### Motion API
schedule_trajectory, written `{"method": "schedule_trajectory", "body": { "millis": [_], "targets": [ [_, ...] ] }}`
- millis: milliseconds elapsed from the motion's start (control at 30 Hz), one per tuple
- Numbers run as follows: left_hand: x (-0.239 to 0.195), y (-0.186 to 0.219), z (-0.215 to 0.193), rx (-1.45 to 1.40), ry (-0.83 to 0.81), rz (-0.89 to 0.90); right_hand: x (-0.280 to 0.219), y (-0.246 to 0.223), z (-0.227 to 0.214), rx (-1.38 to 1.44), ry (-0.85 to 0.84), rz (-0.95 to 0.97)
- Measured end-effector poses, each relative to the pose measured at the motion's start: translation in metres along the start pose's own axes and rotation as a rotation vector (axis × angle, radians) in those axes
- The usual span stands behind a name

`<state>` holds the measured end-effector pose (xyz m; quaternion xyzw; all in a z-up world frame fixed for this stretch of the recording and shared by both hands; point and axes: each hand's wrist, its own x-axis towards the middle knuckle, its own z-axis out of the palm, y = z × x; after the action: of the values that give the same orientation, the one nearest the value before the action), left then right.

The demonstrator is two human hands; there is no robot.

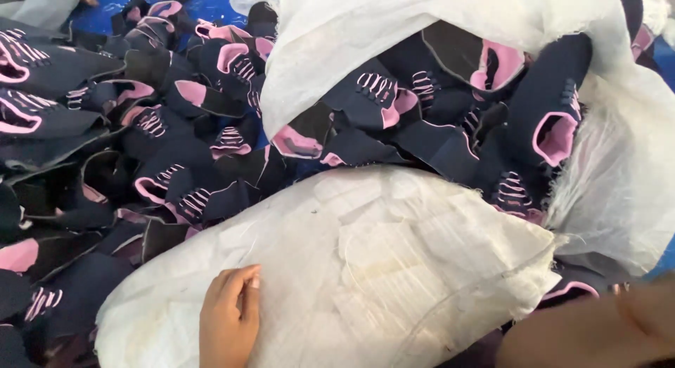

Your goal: Trim loose threads and excess material from shoe uppers using a pair of small scissors.

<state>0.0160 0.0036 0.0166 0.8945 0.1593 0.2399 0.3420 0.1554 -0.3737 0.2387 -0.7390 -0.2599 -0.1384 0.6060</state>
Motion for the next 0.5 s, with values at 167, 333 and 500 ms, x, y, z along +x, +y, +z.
{"method": "schedule_trajectory", "body": {
  "millis": [167, 333, 500],
  "targets": [
    [0.005, 0.002, 0.003, 0.056, -0.033, -0.001, 0.063, 0.112, 0.085, -0.246, -0.110, -0.149],
    [0.005, -0.004, 0.002, 0.112, -0.053, 0.002, 0.058, 0.249, 0.183, -0.733, -0.400, 0.107],
    [-0.001, -0.008, -0.001, 0.043, -0.061, 0.123, 0.039, 0.240, 0.162, -0.262, -0.087, -0.023]
  ]
}}
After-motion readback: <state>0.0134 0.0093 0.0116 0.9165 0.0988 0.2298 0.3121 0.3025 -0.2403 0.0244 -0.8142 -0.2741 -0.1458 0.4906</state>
